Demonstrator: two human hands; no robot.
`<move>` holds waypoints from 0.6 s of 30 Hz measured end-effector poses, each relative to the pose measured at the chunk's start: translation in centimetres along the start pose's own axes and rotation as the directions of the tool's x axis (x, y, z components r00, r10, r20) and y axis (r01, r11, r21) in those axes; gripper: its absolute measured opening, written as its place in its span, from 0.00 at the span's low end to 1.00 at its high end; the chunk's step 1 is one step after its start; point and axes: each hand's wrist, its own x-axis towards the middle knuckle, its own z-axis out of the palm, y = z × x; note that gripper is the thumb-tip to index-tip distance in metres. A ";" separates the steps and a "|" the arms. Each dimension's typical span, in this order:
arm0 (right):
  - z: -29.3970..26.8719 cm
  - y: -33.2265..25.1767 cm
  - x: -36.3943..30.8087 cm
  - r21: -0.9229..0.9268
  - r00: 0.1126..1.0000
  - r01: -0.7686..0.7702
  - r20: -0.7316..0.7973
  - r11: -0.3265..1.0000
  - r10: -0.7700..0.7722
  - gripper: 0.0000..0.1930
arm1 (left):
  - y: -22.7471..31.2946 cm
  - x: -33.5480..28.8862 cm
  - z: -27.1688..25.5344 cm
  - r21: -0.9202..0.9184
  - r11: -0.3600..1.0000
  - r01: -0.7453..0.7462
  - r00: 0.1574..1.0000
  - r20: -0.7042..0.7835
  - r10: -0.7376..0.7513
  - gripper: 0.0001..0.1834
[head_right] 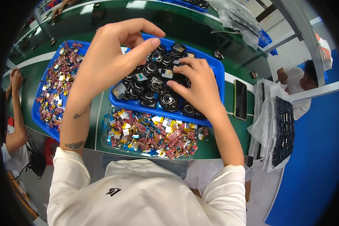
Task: Assembling electronic components by placing small circuit boards into circular plastic housings at a factory workstation.
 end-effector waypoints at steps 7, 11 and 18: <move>-0.1 -7.6 -2.5 0.332 0.916 0.141 0.314 0.933 -0.250 0.10 | 0.0 0.0 0.3 -0.018 1.000 0.015 1.000 0.014 -0.015 0.09; 0.0 -6.9 -2.3 0.580 0.921 0.003 0.316 0.815 -0.228 0.06 | 0.3 -0.1 0.4 -0.038 0.999 0.012 0.999 0.037 -0.010 0.09; -2.5 -4.3 -0.5 0.622 0.993 0.113 -0.096 0.775 -0.068 0.07 | 1.3 -0.4 0.0 -0.142 0.988 0.054 0.984 0.175 -0.028 0.08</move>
